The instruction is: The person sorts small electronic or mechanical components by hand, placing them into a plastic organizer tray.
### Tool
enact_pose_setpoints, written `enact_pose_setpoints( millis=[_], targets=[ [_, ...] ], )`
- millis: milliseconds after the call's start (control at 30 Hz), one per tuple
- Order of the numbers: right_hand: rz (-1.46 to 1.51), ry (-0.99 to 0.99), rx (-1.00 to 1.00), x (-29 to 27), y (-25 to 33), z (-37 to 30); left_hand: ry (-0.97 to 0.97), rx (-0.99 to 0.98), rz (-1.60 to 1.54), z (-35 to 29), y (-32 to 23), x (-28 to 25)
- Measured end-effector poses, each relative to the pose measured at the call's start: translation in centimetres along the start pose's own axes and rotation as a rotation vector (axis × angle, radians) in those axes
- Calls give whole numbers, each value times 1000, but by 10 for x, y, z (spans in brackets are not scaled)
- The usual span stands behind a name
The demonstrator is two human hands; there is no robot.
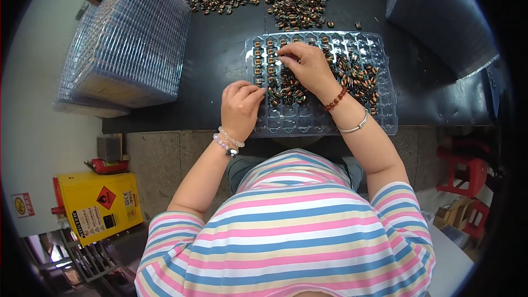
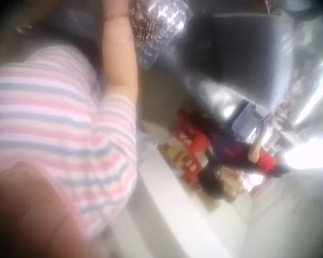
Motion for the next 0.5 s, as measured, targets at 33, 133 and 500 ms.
enact_pose_setpoints(
  millis=[33,133,500],
  targets=[
    [11,9,12,-1,2,1,5,-58,-10,-2,3,0],
    [4,5,-5,1,2,0,6,-159,-6,0,6,3],
    [3,44,45,2,-1,1,-1,-121,-45,18,24,-4]
  ],
)
Point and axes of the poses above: each hand's wrist, its own z-axis towards the middle knuckle, its own x-axis out of the palm, y = z × x, the point moved 3 cm from there along z, towards the middle knuckle, and after that the axes turned 2 degrees about -y, right-handed, at the moved point
